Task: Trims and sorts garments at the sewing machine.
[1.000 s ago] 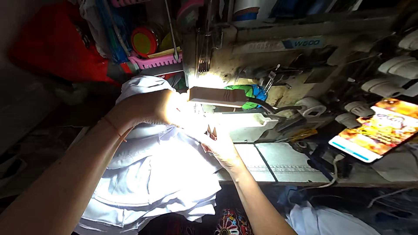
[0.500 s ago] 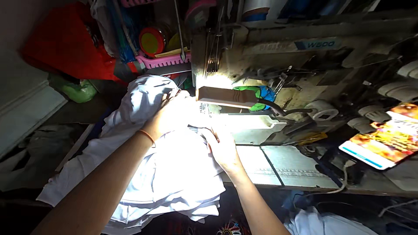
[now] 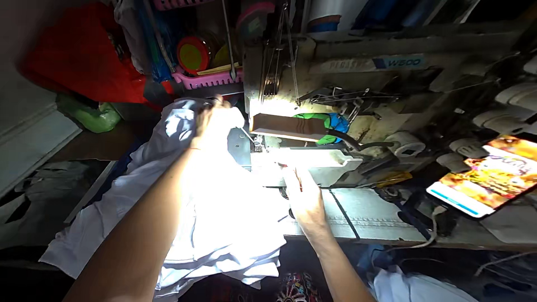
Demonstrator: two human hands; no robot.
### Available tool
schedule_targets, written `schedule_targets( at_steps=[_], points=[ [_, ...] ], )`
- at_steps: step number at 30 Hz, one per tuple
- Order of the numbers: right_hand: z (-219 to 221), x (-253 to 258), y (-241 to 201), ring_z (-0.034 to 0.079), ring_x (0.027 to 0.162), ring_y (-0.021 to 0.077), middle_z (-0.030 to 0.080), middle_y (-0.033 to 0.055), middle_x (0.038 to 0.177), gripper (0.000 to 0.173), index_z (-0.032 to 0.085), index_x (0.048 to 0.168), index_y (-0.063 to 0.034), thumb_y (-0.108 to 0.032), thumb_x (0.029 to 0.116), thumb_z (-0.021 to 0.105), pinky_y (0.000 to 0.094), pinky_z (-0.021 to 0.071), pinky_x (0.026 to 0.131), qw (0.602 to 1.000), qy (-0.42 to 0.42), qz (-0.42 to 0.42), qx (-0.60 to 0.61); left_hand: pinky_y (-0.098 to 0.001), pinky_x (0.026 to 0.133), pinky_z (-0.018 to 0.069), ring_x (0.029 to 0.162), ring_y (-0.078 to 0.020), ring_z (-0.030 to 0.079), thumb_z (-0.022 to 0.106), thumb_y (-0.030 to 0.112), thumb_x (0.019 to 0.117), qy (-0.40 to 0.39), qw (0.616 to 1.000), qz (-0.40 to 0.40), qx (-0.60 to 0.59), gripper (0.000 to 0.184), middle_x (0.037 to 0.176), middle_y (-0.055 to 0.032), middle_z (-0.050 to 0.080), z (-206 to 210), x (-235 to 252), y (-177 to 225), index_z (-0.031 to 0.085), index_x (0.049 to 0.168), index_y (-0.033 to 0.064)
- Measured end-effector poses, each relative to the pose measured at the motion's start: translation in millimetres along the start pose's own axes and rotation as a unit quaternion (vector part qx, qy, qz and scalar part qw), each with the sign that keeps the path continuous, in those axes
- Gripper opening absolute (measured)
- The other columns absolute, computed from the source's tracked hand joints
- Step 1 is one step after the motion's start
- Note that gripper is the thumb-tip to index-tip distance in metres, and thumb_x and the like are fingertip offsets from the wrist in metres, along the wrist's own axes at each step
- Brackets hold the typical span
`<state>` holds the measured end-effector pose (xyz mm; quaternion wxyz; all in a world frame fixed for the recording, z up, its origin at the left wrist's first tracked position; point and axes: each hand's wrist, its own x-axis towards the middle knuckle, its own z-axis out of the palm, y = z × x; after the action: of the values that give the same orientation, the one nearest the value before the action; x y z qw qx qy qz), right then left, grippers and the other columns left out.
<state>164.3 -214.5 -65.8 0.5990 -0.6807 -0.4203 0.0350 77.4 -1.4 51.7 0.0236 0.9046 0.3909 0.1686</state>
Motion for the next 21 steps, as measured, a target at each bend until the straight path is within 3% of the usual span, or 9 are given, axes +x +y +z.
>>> schedule_targets(
  at_steps=[1, 3, 6, 7, 9, 11, 14, 16, 21],
  points=[
    [-8, 0, 4, 0.064, 0.109, 0.0069, 0.067, 0.0073, 0.125, 0.035, 0.064, 0.134, -0.0052, -0.022, 0.1063, 0.051, 0.0266, 0.0534, 0.094, 1.000, -0.009, -0.007, -0.025, -0.0653, 0.095, 0.0472, 0.121, -0.0470, 0.058, 0.058, 0.010, 0.1008, 0.025, 0.999, -0.024, 0.001, 0.030, 0.140, -0.0268, 0.053, 1, 9, -12, 0.064, 0.128, -0.0005],
    [-19, 2, 9, 0.060, 0.124, 0.0115, 0.063, 0.0057, 0.136, 0.043, 0.060, 0.140, -0.0104, -0.029, 0.1063, 0.043, 0.0351, 0.0500, 0.104, 0.996, -0.031, -0.023, -0.075, -0.0636, 0.087, 0.0509, 0.119, -0.0446, 0.059, 0.063, 0.020, 0.0988, 0.059, 0.998, -0.032, 0.010, 0.031, 0.135, -0.0249, 0.056, -2, 20, -33, 0.065, 0.124, 0.0026],
    [-22, 7, -2, 0.067, 0.113, 0.0218, 0.067, 0.0079, 0.129, 0.040, 0.065, 0.137, -0.0131, -0.027, 0.1056, 0.044, 0.0478, 0.0539, 0.093, 0.984, -0.033, -0.051, -0.166, -0.0563, 0.098, 0.0485, 0.121, -0.0375, 0.060, 0.061, 0.010, 0.1007, 0.036, 0.996, 0.022, -0.073, 0.023, 0.126, -0.0222, 0.063, -24, 5, -41, 0.064, 0.121, 0.0007],
    [-19, 11, -9, 0.069, 0.104, 0.0252, 0.069, 0.0097, 0.122, 0.036, 0.067, 0.133, -0.0126, -0.026, 0.1052, 0.049, 0.0502, 0.0560, 0.086, 0.978, -0.027, -0.074, -0.195, -0.0525, 0.097, 0.0489, 0.113, -0.0354, 0.064, 0.060, 0.003, 0.1001, 0.023, 0.987, 0.055, -0.150, 0.021, 0.118, -0.0236, 0.066, -31, -7, -43, 0.065, 0.119, -0.0040],
    [-11, 21, -19, 0.072, 0.089, 0.0278, 0.073, 0.0105, 0.108, 0.030, 0.071, 0.126, -0.0125, -0.025, 0.1015, 0.060, 0.0513, 0.0571, 0.073, 0.963, -0.021, -0.119, -0.240, -0.0342, 0.083, 0.0533, 0.092, -0.0162, 0.064, 0.058, 0.006, 0.1000, -0.025, 0.943, 0.106, -0.314, 0.017, 0.101, -0.0104, 0.067, -35, -37, -57, 0.066, 0.115, 0.0007],
    [2, 32, -28, 0.071, 0.083, 0.0273, 0.073, 0.0081, 0.100, 0.026, 0.074, 0.119, -0.0143, -0.026, 0.0998, 0.062, 0.0497, 0.0563, 0.067, 0.946, -0.032, -0.156, -0.283, -0.0232, 0.076, 0.0552, 0.084, -0.0042, 0.064, 0.056, 0.011, 0.1002, -0.046, 0.901, 0.123, -0.413, 0.017, 0.095, 0.0002, 0.069, -26, -64, -71, 0.070, 0.110, 0.0073],
    [23, 45, -38, 0.068, 0.082, 0.0335, 0.071, 0.0122, 0.102, 0.026, 0.073, 0.119, -0.0107, -0.024, 0.1018, 0.059, 0.0545, 0.0523, 0.067, 0.931, -0.062, -0.204, -0.296, -0.0181, 0.071, 0.0511, 0.078, -0.0004, 0.060, 0.046, 0.003, 0.1046, -0.057, 0.885, 0.062, -0.459, 0.022, 0.088, 0.0033, 0.065, -37, -103, -45, 0.068, 0.104, 0.0069],
    [37, 54, -38, 0.070, 0.079, 0.0330, 0.072, 0.0117, 0.103, 0.023, 0.073, 0.117, -0.0112, -0.022, 0.1032, 0.058, 0.0536, 0.0540, 0.063, 0.928, -0.071, -0.220, -0.294, -0.0157, 0.069, 0.0504, 0.076, 0.0006, 0.060, 0.045, 0.001, 0.1043, -0.049, 0.879, 0.067, -0.469, 0.024, 0.085, 0.0039, 0.065, -33, -112, -41, 0.068, 0.104, 0.0072],
    [33, 52, -46, 0.072, 0.091, 0.0284, 0.073, 0.0111, 0.108, 0.024, 0.073, 0.117, -0.0081, -0.018, 0.1049, 0.055, 0.0512, 0.0563, 0.073, 0.952, -0.088, -0.218, -0.198, -0.0160, 0.065, 0.0479, 0.071, 0.0007, 0.056, 0.047, 0.013, 0.1079, -0.024, 0.888, 0.092, -0.450, 0.020, 0.081, 0.0056, 0.060, -32, -115, -57, 0.066, 0.103, 0.0085]
  ],
)
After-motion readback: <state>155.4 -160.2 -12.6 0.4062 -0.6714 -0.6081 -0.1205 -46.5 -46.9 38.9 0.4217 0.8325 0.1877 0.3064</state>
